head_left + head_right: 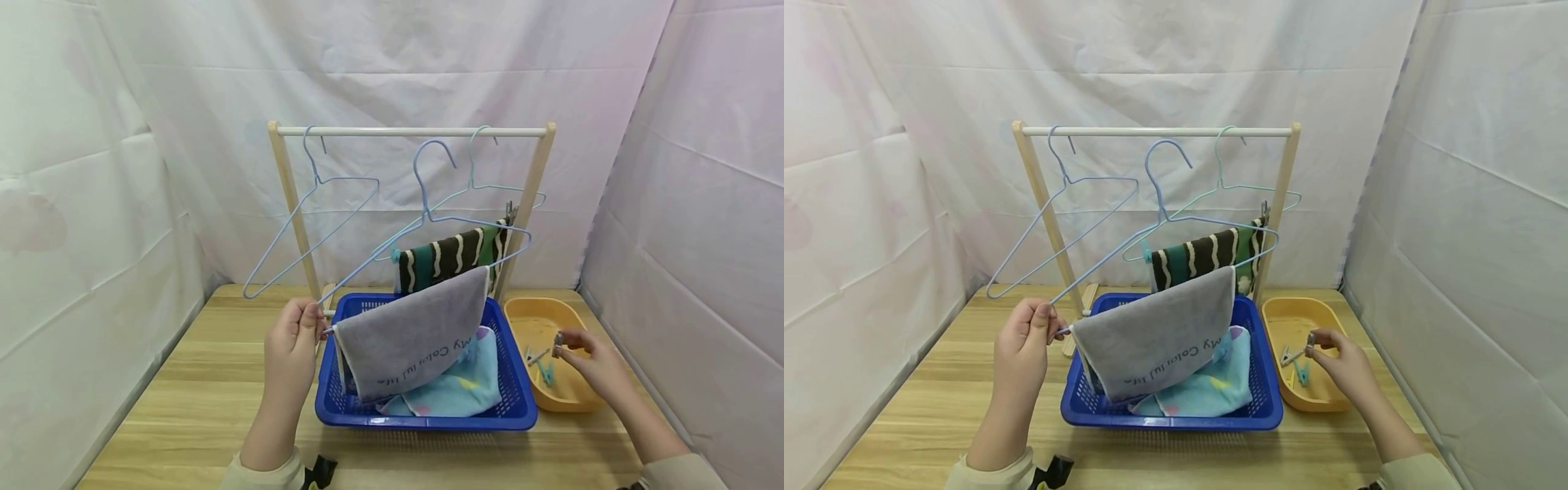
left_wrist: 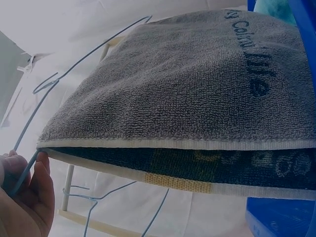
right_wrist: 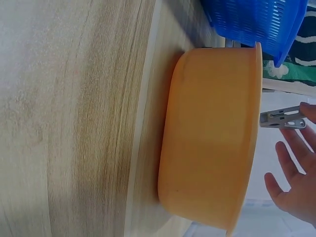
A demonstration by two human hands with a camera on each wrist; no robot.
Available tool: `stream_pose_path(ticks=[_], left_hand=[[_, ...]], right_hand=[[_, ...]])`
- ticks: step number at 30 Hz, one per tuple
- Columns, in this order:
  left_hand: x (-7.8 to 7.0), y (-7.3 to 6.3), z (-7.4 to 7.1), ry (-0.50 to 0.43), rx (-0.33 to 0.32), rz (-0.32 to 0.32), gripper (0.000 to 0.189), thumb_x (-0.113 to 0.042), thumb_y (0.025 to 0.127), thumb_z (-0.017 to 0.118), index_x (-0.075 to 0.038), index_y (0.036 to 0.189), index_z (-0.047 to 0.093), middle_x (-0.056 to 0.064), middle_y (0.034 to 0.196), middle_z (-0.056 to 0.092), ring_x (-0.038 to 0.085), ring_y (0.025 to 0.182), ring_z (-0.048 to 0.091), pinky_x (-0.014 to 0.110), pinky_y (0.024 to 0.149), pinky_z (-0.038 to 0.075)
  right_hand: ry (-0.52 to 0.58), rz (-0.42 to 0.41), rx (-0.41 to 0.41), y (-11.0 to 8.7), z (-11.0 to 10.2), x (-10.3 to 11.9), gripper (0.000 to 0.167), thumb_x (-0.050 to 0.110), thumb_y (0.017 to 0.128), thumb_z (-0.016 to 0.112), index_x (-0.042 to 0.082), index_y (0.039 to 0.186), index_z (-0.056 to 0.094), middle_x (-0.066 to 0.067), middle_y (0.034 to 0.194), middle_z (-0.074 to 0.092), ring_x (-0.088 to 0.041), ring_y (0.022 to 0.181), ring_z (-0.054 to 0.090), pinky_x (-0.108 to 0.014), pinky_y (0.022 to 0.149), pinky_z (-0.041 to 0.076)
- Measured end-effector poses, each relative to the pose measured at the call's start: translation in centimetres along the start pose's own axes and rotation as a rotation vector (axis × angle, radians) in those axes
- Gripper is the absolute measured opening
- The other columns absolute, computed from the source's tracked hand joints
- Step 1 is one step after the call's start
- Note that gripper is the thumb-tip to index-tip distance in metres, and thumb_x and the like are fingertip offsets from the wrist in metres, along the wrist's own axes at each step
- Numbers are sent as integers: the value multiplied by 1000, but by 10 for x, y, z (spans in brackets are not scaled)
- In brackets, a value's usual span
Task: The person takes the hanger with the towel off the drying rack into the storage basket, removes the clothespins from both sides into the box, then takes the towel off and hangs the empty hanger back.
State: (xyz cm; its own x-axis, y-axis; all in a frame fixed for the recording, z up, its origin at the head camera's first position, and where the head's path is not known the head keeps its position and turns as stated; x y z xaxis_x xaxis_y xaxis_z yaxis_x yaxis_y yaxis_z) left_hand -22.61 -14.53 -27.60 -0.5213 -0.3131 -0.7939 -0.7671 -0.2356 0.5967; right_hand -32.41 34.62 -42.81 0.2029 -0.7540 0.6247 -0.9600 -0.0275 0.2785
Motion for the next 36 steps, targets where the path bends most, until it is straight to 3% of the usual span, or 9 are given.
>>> stream_pose_path(ticks=[7,14,17,26,34,36], left_hand=[[0,0,-1,-6,-5,3,22,-8,103,48,4,86,53,9,69,52,19,61,51,18,53,46],[-1,0,-1,-13,-12,29,23,-7,103,47,6,85,53,10,67,52,17,60,50,18,53,46],[-1,0,-1,-13,-12,28,23,-7,103,47,6,85,53,10,67,52,19,60,51,18,53,46],[-1,0,-1,-7,-13,21,23,-8,103,47,5,85,53,9,67,52,14,60,50,18,52,45],[-3,0,-1,-16,-9,35,22,-7,103,47,6,85,53,11,68,52,16,61,51,17,54,47],[-3,1,0,-9,-9,34,23,-7,103,47,6,86,53,11,68,52,17,61,52,17,55,47]], right_hand=[[11,28,36,5,4,-10,41,20,96,65,-8,124,56,-27,115,61,-43,105,57,-55,88,43],[5,114,52,7,2,-23,43,23,97,63,-8,125,54,-25,109,65,-40,98,59,-33,70,49],[7,135,50,7,1,-25,45,24,96,64,-9,125,54,-26,109,65,-40,98,59,-31,69,48],[11,121,27,5,0,-22,44,22,97,62,-10,125,53,-28,114,63,-40,101,58,-21,68,46],[24,122,55,6,1,-7,47,31,99,58,-7,128,53,-26,118,61,-40,104,56,-36,75,49],[35,97,43,7,0,0,45,29,99,59,-7,126,54,-26,117,62,-34,101,59,-33,75,49]])
Point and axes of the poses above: each hand's wrist, its own y-axis towards the middle knuckle, its own z-axis out of the palm, x = y × z, the point moved 10 cm from there along y, towards the middle knuckle
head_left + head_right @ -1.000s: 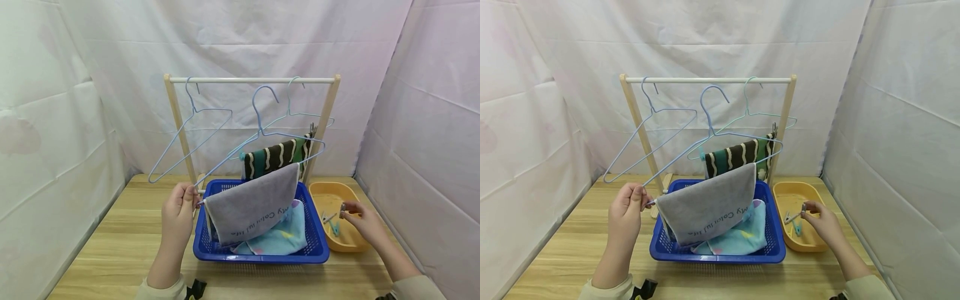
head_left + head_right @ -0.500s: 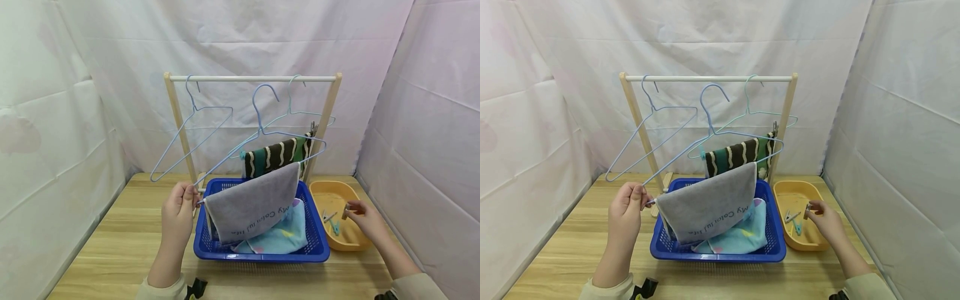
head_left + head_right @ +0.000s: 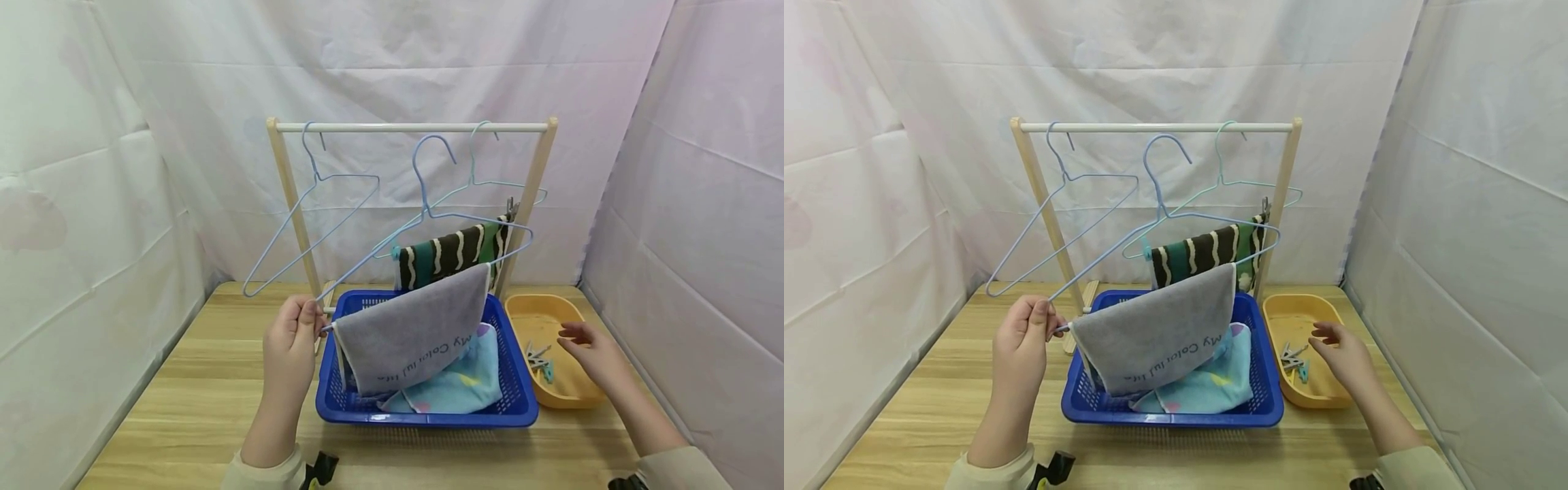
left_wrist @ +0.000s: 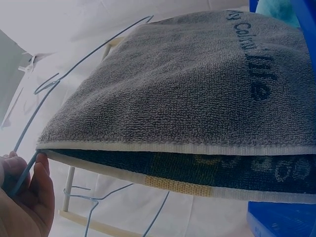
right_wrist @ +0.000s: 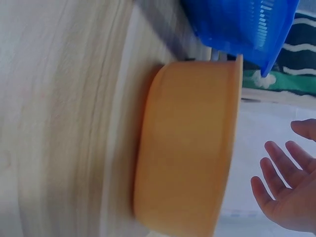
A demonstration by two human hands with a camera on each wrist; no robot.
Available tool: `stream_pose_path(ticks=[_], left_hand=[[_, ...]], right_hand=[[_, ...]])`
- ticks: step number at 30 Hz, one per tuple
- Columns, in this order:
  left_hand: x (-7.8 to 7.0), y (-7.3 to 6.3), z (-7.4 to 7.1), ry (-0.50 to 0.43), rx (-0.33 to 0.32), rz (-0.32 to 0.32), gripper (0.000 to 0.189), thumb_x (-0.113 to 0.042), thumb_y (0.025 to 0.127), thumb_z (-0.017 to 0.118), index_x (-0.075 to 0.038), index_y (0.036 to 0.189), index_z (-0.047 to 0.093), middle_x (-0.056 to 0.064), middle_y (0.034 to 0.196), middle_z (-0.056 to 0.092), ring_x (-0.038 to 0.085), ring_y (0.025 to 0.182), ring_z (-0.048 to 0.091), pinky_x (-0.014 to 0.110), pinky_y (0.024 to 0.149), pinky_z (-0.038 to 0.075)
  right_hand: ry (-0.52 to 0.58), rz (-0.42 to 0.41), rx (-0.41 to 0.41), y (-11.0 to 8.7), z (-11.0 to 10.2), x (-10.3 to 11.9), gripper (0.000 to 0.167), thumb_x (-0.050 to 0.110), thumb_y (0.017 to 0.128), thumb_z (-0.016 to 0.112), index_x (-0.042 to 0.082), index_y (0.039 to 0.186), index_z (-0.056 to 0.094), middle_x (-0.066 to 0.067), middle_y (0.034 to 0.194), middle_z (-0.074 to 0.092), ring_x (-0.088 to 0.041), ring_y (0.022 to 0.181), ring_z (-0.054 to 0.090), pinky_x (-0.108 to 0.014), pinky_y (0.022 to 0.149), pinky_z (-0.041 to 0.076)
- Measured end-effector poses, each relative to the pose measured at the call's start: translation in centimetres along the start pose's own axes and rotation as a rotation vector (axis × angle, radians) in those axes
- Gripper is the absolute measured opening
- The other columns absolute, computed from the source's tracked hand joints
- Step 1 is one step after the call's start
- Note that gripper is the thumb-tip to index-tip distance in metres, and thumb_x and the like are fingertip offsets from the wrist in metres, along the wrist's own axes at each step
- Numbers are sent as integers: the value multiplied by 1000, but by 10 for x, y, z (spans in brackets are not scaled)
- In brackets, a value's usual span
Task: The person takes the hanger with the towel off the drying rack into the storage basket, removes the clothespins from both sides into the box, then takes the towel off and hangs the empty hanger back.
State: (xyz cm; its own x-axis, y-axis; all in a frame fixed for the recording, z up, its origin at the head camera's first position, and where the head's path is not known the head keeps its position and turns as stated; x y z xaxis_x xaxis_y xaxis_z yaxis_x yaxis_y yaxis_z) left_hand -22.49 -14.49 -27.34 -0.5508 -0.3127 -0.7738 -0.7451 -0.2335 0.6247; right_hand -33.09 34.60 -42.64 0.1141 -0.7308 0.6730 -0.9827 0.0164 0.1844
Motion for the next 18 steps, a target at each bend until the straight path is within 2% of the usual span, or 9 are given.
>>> stream_pose_path(ticks=[1,6,8,10,13,18], left_hand=[[0,0,0,1,-1,-1,23,-7,103,47,6,86,53,11,68,53,18,61,52,17,55,48],[-1,1,-1,5,-8,-1,24,-7,103,46,6,84,53,10,68,52,17,62,53,19,57,50],[-2,2,-1,4,-10,0,25,-8,104,46,6,84,52,10,68,52,16,62,53,19,57,50],[-2,2,-1,-1,-13,2,25,-8,104,46,6,83,52,10,68,52,16,62,53,18,57,50],[-4,2,-2,-5,-18,4,25,-8,104,46,6,83,52,10,68,53,15,61,52,18,56,50],[-6,3,-3,-8,-25,1,26,-9,104,46,6,83,52,10,68,53,13,61,51,18,56,49]], right_hand=[[4,-19,-12,0,-1,4,43,27,98,61,-7,125,56,-25,115,63,-27,99,60,-30,74,50],[4,-91,-48,-1,-2,28,36,22,97,63,-5,121,59,-21,111,66,-13,93,59,-13,72,46],[7,-92,-37,-2,0,36,37,24,98,61,-4,123,59,-20,112,65,-21,97,59,-13,74,45],[22,-99,-25,-3,2,45,37,24,99,61,-3,123,58,-20,113,65,-24,99,59,-12,75,44],[45,-116,-12,-5,5,58,37,25,99,61,-2,123,58,-19,114,64,-30,102,58,-15,78,46],[61,-154,9,-8,11,81,35,26,99,60,1,123,59,-16,116,64,-30,103,57,-36,86,48]])
Point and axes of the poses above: each hand's wrist, its own y-axis towards the middle knuckle, its own z-axis out of the palm, x = y × z, the point moved 10 cm from there along y, towards the middle knuckle
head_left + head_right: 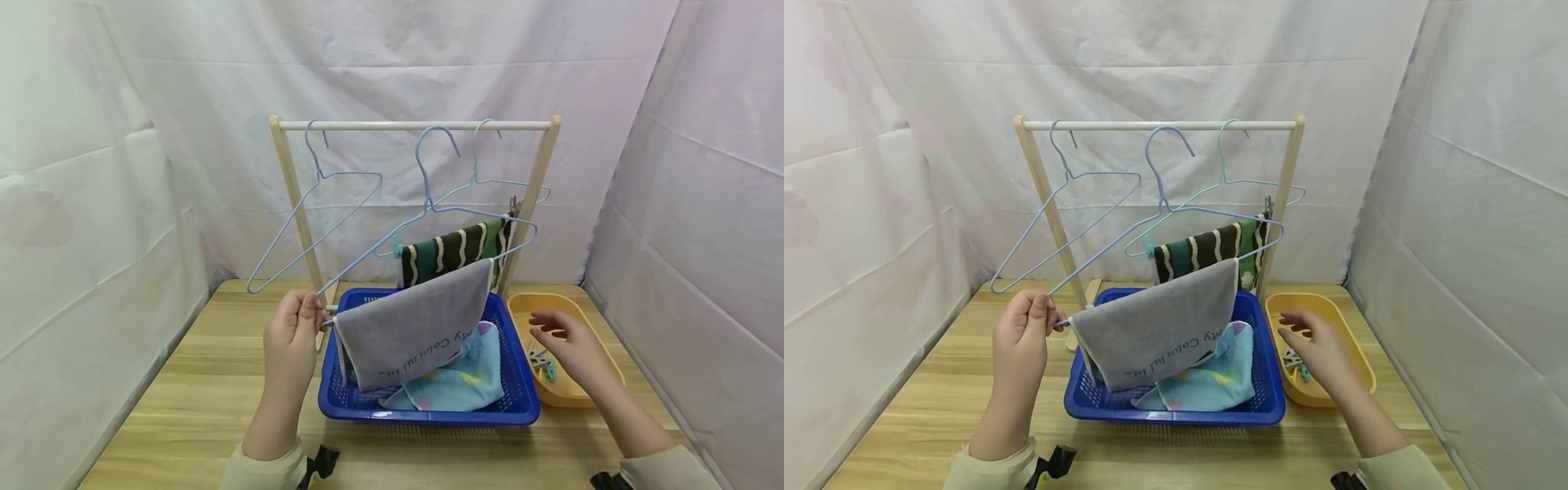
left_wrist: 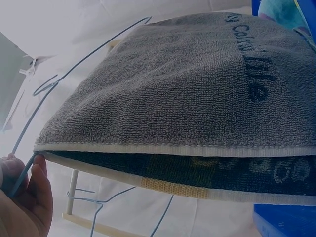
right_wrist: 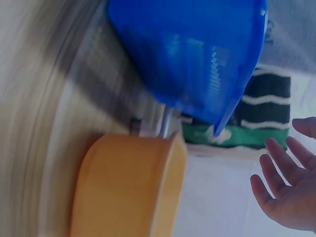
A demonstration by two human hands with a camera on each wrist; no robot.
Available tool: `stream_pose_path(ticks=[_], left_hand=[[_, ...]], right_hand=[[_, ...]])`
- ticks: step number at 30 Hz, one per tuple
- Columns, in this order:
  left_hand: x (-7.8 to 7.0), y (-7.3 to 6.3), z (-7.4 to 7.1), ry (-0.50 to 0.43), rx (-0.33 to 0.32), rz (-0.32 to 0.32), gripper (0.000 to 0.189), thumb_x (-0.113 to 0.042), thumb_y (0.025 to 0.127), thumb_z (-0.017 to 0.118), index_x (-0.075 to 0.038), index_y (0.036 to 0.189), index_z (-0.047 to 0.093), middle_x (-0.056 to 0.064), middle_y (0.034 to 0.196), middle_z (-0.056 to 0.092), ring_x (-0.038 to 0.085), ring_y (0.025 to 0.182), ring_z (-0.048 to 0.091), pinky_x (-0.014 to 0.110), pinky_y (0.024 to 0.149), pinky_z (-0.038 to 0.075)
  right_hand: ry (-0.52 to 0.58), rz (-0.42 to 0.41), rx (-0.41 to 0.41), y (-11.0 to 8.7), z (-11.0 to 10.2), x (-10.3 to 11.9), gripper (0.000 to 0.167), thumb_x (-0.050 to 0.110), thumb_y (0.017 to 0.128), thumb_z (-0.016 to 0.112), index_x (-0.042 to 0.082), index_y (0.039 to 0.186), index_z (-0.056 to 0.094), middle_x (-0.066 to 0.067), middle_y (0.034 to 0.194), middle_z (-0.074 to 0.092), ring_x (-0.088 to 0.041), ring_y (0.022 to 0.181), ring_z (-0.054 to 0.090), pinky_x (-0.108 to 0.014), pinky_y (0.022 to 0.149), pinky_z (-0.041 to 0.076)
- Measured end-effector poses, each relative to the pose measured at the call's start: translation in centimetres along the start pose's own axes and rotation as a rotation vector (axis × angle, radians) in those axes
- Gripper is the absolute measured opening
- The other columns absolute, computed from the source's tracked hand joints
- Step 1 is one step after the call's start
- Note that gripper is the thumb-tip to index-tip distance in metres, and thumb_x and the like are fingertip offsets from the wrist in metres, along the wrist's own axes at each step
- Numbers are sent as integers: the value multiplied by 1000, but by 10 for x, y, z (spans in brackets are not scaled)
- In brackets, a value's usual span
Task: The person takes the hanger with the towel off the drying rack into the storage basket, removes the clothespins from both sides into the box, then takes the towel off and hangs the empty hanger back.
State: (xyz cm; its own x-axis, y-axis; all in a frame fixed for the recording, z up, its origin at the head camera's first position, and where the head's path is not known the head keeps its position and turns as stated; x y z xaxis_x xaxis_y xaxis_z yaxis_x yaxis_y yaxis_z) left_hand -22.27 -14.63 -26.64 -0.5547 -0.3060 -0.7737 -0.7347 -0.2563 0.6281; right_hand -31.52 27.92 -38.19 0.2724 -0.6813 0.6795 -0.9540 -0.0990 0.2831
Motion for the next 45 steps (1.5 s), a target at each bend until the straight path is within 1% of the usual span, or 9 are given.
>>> stream_pose_path(ticks=[7,11,16,24,29,35,37,43,45], left_hand=[[-1,0,1,-14,-12,-10,27,-9,104,47,7,83,52,11,68,54,13,61,51,18,54,48],[0,-2,2,-37,-20,-16,26,-7,103,47,7,83,52,11,67,53,13,61,52,18,55,49],[0,-4,4,-73,-22,-11,24,-3,102,48,8,82,52,11,66,52,15,61,53,19,57,51],[-1,-6,5,-63,-21,-14,26,-7,103,48,8,82,52,10,66,51,12,62,55,19,56,51],[-2,-6,8,-79,-4,-12,25,-7,103,48,8,83,52,11,67,52,12,63,55,18,57,51],[-1,-7,7,-75,-11,-13,24,-6,103,47,8,83,52,12,66,51,12,61,53,18,58,52],[-2,-7,5,-71,-22,-8,23,-5,103,47,8,84,52,11,66,51,12,61,53,18,57,52],[-7,-7,-2,-39,-71,57,22,-4,102,48,6,83,53,8,63,50,11,58,48,17,48,41],[-9,-7,-5,-12,-89,85,22,-4,102,49,5,82,54,5,62,49,11,57,49,17,46,38]], right_hand=[[35,-64,-14,0,7,28,29,20,97,63,2,120,63,-13,114,66,-28,101,58,-42,88,49],[76,-70,-9,1,12,42,31,22,97,63,2,121,63,-12,115,66,-30,104,57,-50,89,47],[108,-91,-13,5,15,58,31,23,97,64,4,121,63,-11,115,66,-31,106,58,-52,88,47],[162,-58,-43,11,17,69,39,25,96,65,6,130,57,-14,119,64,-31,109,57,-52,96,45],[192,-57,-67,13,17,75,41,23,96,66,5,130,56,-15,114,63,-30,108,58,-48,96,45],[205,-40,-108,13,16,78,32,23,95,67,4,119,61,-11,106,65,-22,99,60,-22,86,47],[203,-31,-126,13,15,79,27,21,94,68,3,113,62,-10,102,66,-18,95,60,-18,82,46],[198,-48,-163,11,11,82,16,13,93,69,2,103,63,-10,96,66,-12,89,60,-15,78,47],[195,-55,-162,10,11,82,15,11,92,69,2,102,63,-10,95,66,-12,90,60,-21,82,48]])
Point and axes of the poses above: each hand's wrist, its own y-axis towards the middle knuckle, its own z-axis out of the palm, x = y × z, the point moved 10 cm from there along y, towards the middle knuckle
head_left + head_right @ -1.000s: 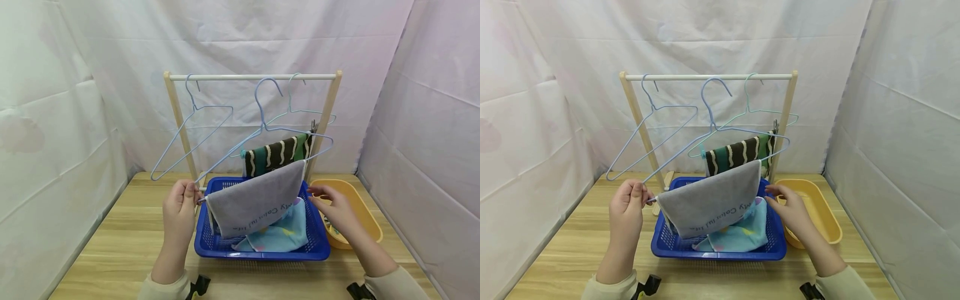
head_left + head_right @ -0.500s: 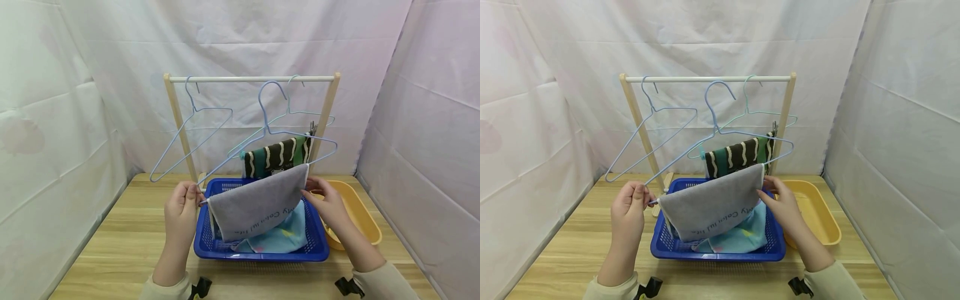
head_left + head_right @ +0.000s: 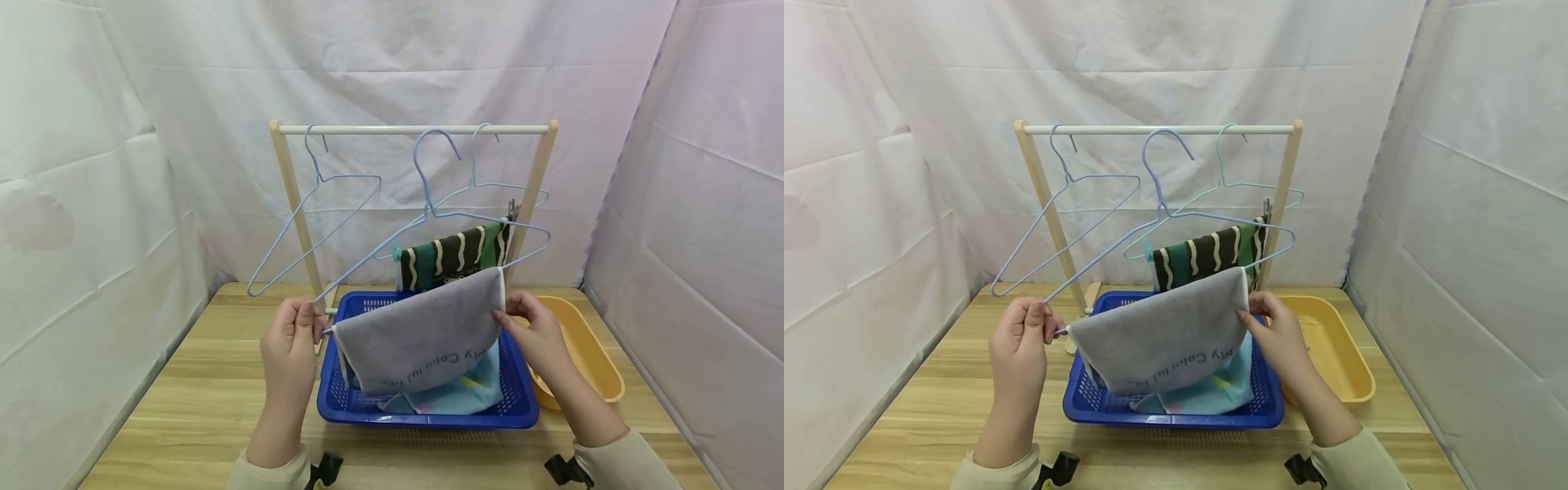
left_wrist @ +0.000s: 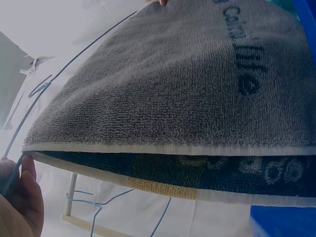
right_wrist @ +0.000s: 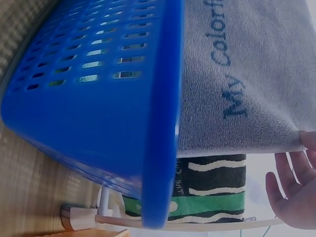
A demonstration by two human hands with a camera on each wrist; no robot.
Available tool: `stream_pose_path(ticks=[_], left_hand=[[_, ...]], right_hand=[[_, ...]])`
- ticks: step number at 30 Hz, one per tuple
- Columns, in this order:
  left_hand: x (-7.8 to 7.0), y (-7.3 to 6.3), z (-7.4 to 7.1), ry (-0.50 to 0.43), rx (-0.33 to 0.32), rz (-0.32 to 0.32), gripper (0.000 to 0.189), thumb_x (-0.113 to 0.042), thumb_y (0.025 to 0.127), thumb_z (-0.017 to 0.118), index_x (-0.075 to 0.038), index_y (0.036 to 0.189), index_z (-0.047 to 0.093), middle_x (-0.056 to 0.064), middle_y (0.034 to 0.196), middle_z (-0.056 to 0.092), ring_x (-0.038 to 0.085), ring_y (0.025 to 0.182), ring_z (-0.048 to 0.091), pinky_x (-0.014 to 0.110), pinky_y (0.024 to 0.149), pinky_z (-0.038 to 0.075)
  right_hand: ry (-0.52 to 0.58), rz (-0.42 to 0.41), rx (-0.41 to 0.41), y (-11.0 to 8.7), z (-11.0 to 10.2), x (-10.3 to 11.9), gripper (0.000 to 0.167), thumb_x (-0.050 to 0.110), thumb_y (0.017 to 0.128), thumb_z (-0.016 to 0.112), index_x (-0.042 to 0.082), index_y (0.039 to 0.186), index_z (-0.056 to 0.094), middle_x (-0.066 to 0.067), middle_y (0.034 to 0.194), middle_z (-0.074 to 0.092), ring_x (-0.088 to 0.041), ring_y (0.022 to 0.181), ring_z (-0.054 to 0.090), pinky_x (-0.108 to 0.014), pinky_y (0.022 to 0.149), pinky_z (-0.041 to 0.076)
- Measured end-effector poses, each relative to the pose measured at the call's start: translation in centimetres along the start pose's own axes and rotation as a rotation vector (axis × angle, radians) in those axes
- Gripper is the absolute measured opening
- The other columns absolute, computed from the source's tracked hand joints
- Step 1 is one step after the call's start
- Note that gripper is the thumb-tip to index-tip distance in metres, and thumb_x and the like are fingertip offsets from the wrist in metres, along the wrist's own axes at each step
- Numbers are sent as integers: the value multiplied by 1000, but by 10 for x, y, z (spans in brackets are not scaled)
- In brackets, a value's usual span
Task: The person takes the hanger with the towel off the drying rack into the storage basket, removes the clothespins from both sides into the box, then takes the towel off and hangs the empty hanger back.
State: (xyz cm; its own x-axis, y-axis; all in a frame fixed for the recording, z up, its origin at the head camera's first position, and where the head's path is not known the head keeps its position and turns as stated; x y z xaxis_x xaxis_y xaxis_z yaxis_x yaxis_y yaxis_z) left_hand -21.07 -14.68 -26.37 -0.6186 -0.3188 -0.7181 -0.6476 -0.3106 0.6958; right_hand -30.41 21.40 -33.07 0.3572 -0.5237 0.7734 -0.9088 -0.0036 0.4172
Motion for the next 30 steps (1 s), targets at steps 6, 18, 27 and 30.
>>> stream_pose_path(ticks=[6,18,27,30], left_hand=[[-7,1,-9,77,-48,123,18,4,99,51,6,82,56,6,59,49,8,54,47,16,44,34],[-4,6,-26,75,-117,116,17,5,98,52,10,82,54,10,58,49,4,59,56,12,61,49],[3,7,-31,33,-125,69,19,2,100,50,12,84,53,8,57,47,5,60,60,15,60,53],[0,7,-32,33,-123,85,21,0,100,49,12,83,53,8,58,46,5,60,61,14,58,51]], right_hand=[[-43,-41,3,-4,-1,1,13,6,89,71,2,99,64,-8,93,66,-13,92,59,-25,85,47],[-57,-71,-7,-8,-9,0,10,3,88,72,2,95,65,-7,91,65,-7,90,59,-12,79,44],[-58,-68,-7,-7,-13,-10,10,4,89,71,1,96,65,-8,89,66,-1,88,57,-14,78,44],[-62,-61,-14,-7,-14,-13,10,3,88,71,1,96,65,-8,88,65,-1,87,57,-14,78,43]])
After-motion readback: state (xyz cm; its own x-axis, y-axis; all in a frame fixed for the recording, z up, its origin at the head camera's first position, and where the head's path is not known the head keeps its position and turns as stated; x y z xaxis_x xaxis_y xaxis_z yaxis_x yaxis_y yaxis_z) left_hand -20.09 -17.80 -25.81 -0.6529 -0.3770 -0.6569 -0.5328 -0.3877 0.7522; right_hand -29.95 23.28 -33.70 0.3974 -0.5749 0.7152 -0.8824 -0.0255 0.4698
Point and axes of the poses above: each hand's wrist, its own y-axis towards the middle knuckle, its own z-axis out of the palm, x = y × z, the point moved 10 cm from there along y, towards the middle knuckle
